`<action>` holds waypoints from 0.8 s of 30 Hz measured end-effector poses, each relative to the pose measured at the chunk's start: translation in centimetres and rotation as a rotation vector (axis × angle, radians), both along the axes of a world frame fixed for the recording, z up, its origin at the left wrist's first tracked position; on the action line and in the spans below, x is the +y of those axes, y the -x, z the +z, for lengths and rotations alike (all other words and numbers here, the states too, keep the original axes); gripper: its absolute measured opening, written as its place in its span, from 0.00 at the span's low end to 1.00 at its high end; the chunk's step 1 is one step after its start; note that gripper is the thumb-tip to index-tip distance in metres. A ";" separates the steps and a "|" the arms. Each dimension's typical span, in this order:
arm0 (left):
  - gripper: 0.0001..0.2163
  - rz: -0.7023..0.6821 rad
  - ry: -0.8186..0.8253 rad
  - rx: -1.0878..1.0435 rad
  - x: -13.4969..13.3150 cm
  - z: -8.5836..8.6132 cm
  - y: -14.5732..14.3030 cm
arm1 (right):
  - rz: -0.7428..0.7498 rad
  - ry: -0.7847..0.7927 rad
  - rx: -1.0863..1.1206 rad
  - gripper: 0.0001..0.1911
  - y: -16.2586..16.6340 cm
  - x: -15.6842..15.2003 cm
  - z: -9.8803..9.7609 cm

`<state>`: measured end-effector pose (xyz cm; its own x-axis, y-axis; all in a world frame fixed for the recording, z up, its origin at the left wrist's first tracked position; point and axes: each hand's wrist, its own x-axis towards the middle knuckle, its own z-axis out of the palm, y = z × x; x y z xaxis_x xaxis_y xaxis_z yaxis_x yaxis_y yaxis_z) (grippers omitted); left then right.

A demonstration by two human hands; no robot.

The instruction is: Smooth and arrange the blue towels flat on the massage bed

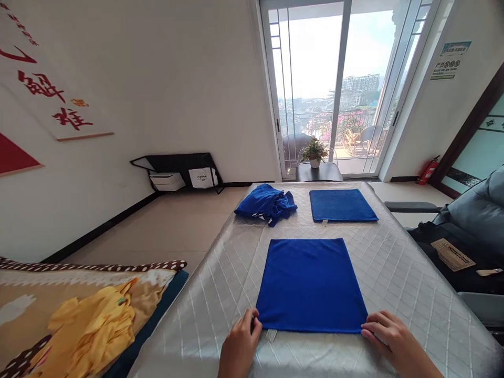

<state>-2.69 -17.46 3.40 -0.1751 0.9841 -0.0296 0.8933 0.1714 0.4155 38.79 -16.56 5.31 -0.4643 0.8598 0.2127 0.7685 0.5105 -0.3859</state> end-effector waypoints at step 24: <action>0.13 -0.303 -0.403 -0.030 2.3 3.9 -7.7 | -0.340 -0.167 -0.205 0.35 6.4 2.4 -5.8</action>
